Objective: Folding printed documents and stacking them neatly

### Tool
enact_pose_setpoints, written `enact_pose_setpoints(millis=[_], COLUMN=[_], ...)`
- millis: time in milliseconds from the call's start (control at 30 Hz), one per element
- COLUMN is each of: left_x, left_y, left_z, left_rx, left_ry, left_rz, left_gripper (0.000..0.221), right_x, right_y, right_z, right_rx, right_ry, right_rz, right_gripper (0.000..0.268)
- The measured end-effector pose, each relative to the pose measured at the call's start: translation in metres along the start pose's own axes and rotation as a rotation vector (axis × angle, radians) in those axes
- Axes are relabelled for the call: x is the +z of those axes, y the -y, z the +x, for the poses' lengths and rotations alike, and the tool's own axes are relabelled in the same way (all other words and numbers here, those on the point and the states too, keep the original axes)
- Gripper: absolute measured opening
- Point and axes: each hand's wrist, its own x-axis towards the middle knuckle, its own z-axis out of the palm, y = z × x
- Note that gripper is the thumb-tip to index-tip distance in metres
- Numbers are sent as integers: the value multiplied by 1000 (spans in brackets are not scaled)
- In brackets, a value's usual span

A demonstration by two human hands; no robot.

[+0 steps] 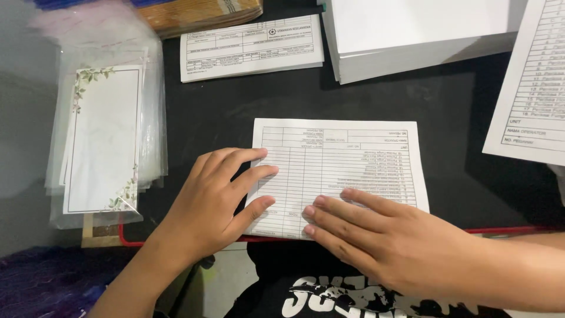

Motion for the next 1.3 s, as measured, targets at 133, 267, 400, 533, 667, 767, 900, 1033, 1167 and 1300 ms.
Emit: enact_pose_setpoints(millis=[133, 267, 400, 533, 667, 767, 900, 1033, 1167, 1300], left_x=[5, 6, 3, -2, 4, 23, 40, 39, 35, 22], left_y=[-2, -1, -2, -13, -45, -62, -68, -62, -57, -46], left_z=[-3, -5, -5, -2, 7, 15, 22, 17, 9, -1], left_rx=[-4, -13, -4, 1, 101, 365, 615, 667, 637, 622], left_ry=[-51, -40, -14, 16, -127, -215, -410, -446, -422, -382], left_rz=[27, 0, -21, 6, 323, 270, 259, 327, 267, 313], left_gripper=[37, 38, 41, 54, 76, 50, 23, 20, 20, 17], right_x=[11, 13, 6, 5, 8, 13, 13, 10, 8, 5], right_y=[-4, -7, -7, -4, -4, -3, -4, -5, -5, -6], right_z=[-9, -26, -40, -42, -42, -42, -42, -41, -40, -39], right_rx=[19, 26, 62, 64, 50, 45, 8, 28, 46, 57], right_ry=[-2, 12, -22, -57, -101, -151, -195, -190, -188, -180], right_rz=[32, 7, -14, -22, -57, -60, -24, -35, -19, 16], right_gripper=[51, 54, 45, 42, 46, 40, 31, 37, 38, 39])
